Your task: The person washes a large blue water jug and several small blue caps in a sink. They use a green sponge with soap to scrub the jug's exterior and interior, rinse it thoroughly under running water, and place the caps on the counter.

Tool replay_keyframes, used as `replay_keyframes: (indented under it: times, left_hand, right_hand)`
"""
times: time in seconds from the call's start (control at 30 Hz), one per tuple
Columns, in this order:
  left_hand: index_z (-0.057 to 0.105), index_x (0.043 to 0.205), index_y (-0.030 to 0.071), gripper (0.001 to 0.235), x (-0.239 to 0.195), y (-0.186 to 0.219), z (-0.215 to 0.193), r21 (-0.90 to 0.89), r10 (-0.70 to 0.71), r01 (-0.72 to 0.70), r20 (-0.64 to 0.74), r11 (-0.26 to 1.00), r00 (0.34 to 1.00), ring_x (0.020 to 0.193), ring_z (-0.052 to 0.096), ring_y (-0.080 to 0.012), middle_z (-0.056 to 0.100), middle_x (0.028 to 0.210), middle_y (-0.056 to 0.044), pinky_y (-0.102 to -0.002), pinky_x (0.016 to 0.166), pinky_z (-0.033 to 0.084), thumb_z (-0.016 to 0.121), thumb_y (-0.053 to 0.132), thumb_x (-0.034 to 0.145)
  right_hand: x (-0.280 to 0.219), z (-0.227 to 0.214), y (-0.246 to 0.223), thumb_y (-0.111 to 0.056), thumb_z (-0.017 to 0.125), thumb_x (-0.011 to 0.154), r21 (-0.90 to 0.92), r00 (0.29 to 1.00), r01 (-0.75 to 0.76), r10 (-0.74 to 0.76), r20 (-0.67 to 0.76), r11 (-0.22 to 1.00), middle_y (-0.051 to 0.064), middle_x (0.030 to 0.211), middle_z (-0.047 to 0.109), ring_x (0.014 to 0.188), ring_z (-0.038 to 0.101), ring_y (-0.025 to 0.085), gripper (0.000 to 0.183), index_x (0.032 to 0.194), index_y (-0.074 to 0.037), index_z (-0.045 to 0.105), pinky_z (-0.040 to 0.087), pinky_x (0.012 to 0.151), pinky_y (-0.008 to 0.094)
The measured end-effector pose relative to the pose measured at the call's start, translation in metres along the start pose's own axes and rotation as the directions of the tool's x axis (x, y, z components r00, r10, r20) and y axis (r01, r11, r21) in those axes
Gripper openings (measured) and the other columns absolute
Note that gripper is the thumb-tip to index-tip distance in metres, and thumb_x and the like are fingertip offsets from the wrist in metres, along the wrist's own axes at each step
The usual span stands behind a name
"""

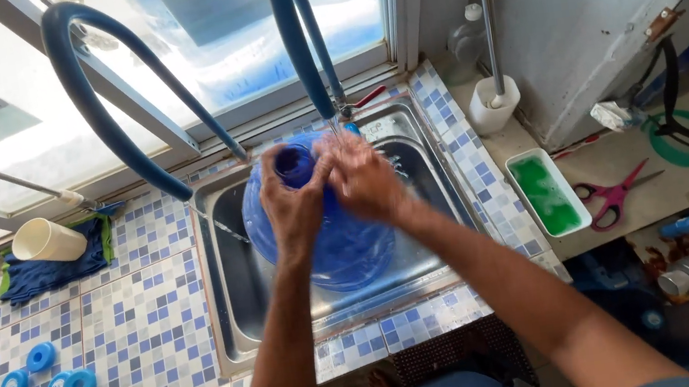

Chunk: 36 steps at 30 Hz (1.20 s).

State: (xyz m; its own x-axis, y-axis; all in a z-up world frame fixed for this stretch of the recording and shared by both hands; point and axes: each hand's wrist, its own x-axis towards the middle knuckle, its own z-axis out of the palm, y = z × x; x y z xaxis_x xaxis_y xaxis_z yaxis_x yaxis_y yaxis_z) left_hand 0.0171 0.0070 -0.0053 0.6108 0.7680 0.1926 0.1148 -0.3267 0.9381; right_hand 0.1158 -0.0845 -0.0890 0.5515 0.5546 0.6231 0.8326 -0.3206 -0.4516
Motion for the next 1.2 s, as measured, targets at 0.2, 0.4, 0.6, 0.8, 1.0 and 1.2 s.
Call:
replay_keyframes:
  times: [0.2, 0.4, 0.6, 0.8, 1.0, 1.2]
  left_hand:
    - [0.074, 0.086, 0.023, 0.04, 0.016, -0.016, -0.003, 0.01, 0.134, -0.139, 0.196, 0.99, 0.971, 0.086, 0.074, -0.0191, 0.075, 0.08, 0.0, -0.033, 0.083, 0.054, 0.102, 0.039, 0.062]
    - [0.067, 0.1, 0.014, 0.049, 0.01, -0.02, 0.003, 0.016, -0.021, 0.026, -0.27, 1.0, 0.963, 0.096, 0.068, -0.0266, 0.073, 0.09, -0.011, -0.04, 0.089, 0.051, 0.097, 0.037, 0.069]
    - [0.069, 0.102, 0.016, 0.059, 0.003, -0.024, -0.036, 0.222, 0.13, -0.142, 0.066, 0.965, 0.989, 0.111, 0.068, -0.0367, 0.074, 0.099, -0.009, -0.055, 0.112, 0.036, 0.101, 0.045, 0.062]
    - [0.074, 0.092, 0.018, 0.044, 0.021, -0.034, -0.051, -0.104, -0.172, 0.142, -0.401, 0.984, 0.9, 0.095, 0.072, -0.0188, 0.073, 0.09, -0.005, -0.036, 0.094, 0.049, 0.102, 0.032, 0.061]
    - [0.062, 0.106, 0.002, 0.069, 0.009, -0.024, -0.112, -0.421, -0.528, 0.329, -0.565, 0.845, 0.634, 0.112, 0.066, -0.0318, 0.057, 0.12, -0.023, -0.048, 0.101, 0.048, 0.101, 0.032, 0.058]
    - [0.048, 0.129, 0.007, 0.091, 0.018, -0.093, -0.155, -0.585, -0.625, 0.282, -0.545, 0.761, 0.559, 0.101, 0.075, -0.0266, 0.069, 0.104, -0.014, -0.045, 0.091, 0.059, 0.103, 0.029, 0.061]
  right_hand:
    - [0.028, 0.021, -0.001, -0.041, 0.053, 0.088, -0.094, 0.946, -0.309, 0.316, 0.073, 0.947, 0.012, 0.095, 0.072, 0.1, 0.072, 0.039, 0.033, 0.1, -0.015, 0.071, 0.058, 0.092, 0.052]
    - [-0.034, 0.002, -0.071, -0.025, 0.062, 0.094, -0.054, 0.97, 0.04, -0.052, -0.237, 0.998, 0.014, 0.132, 0.067, 0.132, 0.058, 0.041, 0.038, 0.13, -0.014, 0.068, 0.038, 0.117, 0.052]
    - [-0.001, 0.056, 0.057, -0.029, 0.058, 0.098, 0.148, 0.967, -0.222, 0.237, -0.091, 0.964, 0.005, 0.112, 0.075, 0.112, 0.069, 0.034, 0.026, 0.116, -0.023, 0.075, 0.052, 0.102, 0.049]
    - [-0.019, 0.039, -0.065, -0.025, 0.056, 0.101, 0.282, 0.949, -0.084, 0.163, -0.268, 0.956, 0.012, 0.131, 0.064, 0.124, 0.059, 0.039, 0.033, 0.131, -0.018, 0.067, 0.046, 0.109, 0.051]
    - [-0.067, 0.09, -0.067, -0.027, 0.047, 0.103, 0.377, 0.932, -0.103, 0.222, -0.286, 0.92, 0.013, 0.139, 0.062, 0.134, 0.057, 0.036, 0.042, 0.141, -0.016, 0.063, 0.039, 0.117, 0.047]
    - [-0.102, 0.161, 0.033, -0.032, 0.051, 0.102, 0.096, 0.853, -0.476, 0.486, -0.19, 0.874, 0.008, 0.128, 0.07, 0.126, 0.062, 0.029, 0.034, 0.127, -0.023, 0.072, 0.045, 0.109, 0.045]
